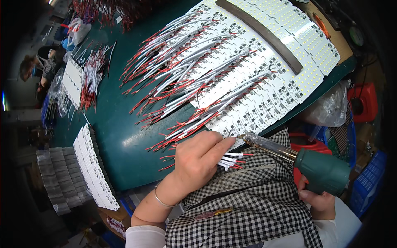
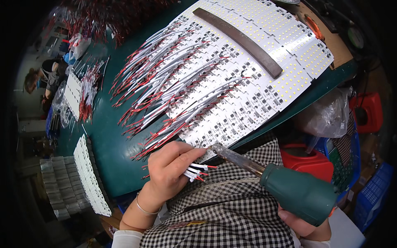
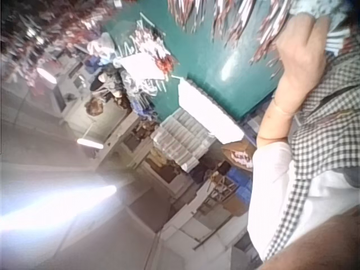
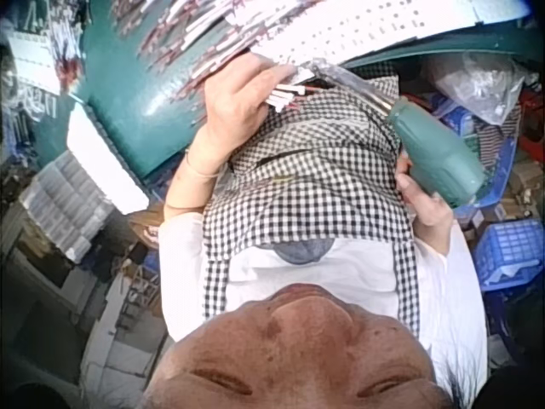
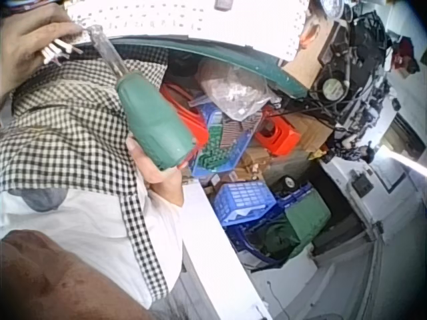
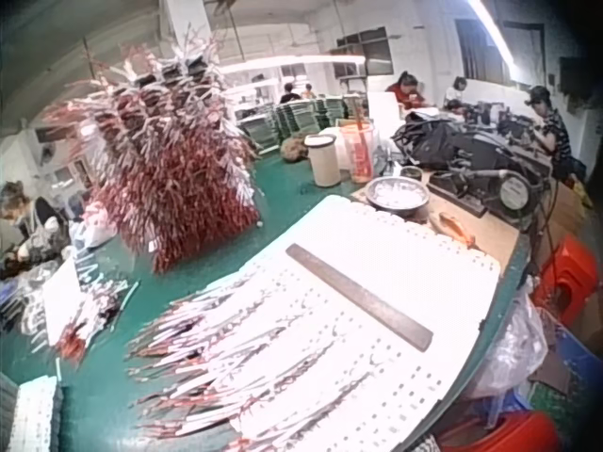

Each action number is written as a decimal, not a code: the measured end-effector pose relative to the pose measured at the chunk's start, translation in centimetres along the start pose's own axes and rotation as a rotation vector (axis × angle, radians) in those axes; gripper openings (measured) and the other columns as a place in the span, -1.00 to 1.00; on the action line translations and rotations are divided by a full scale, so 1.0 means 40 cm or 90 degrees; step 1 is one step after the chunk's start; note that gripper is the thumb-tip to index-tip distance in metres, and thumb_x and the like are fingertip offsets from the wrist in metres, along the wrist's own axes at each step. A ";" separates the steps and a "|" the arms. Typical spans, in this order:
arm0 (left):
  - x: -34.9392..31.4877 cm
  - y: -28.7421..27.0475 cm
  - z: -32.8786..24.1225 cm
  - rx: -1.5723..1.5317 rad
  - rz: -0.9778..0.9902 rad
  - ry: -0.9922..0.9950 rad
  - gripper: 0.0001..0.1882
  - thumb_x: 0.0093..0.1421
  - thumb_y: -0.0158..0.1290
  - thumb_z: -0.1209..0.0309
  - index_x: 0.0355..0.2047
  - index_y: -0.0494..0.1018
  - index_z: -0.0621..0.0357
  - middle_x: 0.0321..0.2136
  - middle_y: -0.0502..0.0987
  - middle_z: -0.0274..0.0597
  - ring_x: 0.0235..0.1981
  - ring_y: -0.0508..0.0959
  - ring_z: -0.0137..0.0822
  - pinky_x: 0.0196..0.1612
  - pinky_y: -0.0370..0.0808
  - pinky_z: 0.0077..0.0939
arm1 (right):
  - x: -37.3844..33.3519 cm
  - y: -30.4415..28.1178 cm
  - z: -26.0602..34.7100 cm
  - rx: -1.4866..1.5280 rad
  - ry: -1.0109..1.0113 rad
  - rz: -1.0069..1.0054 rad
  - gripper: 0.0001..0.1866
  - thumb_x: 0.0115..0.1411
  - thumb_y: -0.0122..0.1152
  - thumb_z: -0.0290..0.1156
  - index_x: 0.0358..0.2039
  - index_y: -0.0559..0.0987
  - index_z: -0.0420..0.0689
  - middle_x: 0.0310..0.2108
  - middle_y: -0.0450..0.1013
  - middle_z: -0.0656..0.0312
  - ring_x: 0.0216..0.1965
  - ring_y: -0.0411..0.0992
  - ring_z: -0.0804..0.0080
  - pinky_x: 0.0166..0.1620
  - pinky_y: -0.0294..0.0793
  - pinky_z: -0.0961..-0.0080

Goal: The person solders electrical wires onto an LED panel with a soldering iron, attaching the wires to electronic components on the panel.

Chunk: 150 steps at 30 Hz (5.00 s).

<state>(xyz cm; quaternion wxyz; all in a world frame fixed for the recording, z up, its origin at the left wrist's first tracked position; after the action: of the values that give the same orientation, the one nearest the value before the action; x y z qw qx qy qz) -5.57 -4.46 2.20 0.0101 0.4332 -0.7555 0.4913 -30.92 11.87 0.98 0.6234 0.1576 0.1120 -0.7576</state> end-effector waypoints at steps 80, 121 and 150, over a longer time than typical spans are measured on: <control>0.030 0.001 -0.023 0.066 0.002 -0.079 -0.50 -0.36 0.11 0.68 -0.27 0.59 0.17 -0.50 0.47 -0.19 -0.58 0.49 -0.29 -0.56 0.42 -0.48 | 0.024 -0.025 0.010 0.074 -0.124 -0.029 -0.19 -0.27 0.32 -0.67 0.08 0.23 -0.45 -0.10 0.39 -0.20 -0.63 0.41 0.36 -0.66 0.47 0.58; 0.023 0.024 -0.016 0.009 -0.014 -0.051 -0.44 -0.36 0.04 0.74 -0.19 0.47 0.35 -0.48 0.43 -0.13 -0.59 0.48 -0.24 -0.58 0.41 -0.42 | 0.024 0.026 -0.012 0.264 0.216 -0.246 -0.36 -0.19 0.30 -0.60 0.00 0.37 -0.36 -0.31 0.42 0.05 -0.57 0.42 0.42 -0.57 0.45 0.60; 0.030 0.022 0.002 -0.024 0.021 -0.015 -0.48 -0.38 -0.01 0.78 -0.31 0.55 0.20 -0.53 0.48 -0.17 -0.57 0.51 -0.25 -0.57 0.42 -0.48 | -0.020 -0.036 0.000 0.056 -0.055 -0.085 -0.26 -0.26 0.31 -0.68 0.04 0.31 -0.42 -0.09 0.41 -0.16 -0.60 0.43 0.33 -0.64 0.44 0.56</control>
<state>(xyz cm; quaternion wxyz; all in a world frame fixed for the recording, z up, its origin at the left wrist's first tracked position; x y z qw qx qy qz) -6.87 -5.14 2.04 0.0013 0.4260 -0.7718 0.4720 -32.17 12.88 1.22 0.5681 0.1441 0.0616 -0.8079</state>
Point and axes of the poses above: each hand's wrist, its own x-axis towards the middle knuckle, its own y-axis out of the palm, z = x × y, the point moved 5 cm from there along x, towards the middle knuckle
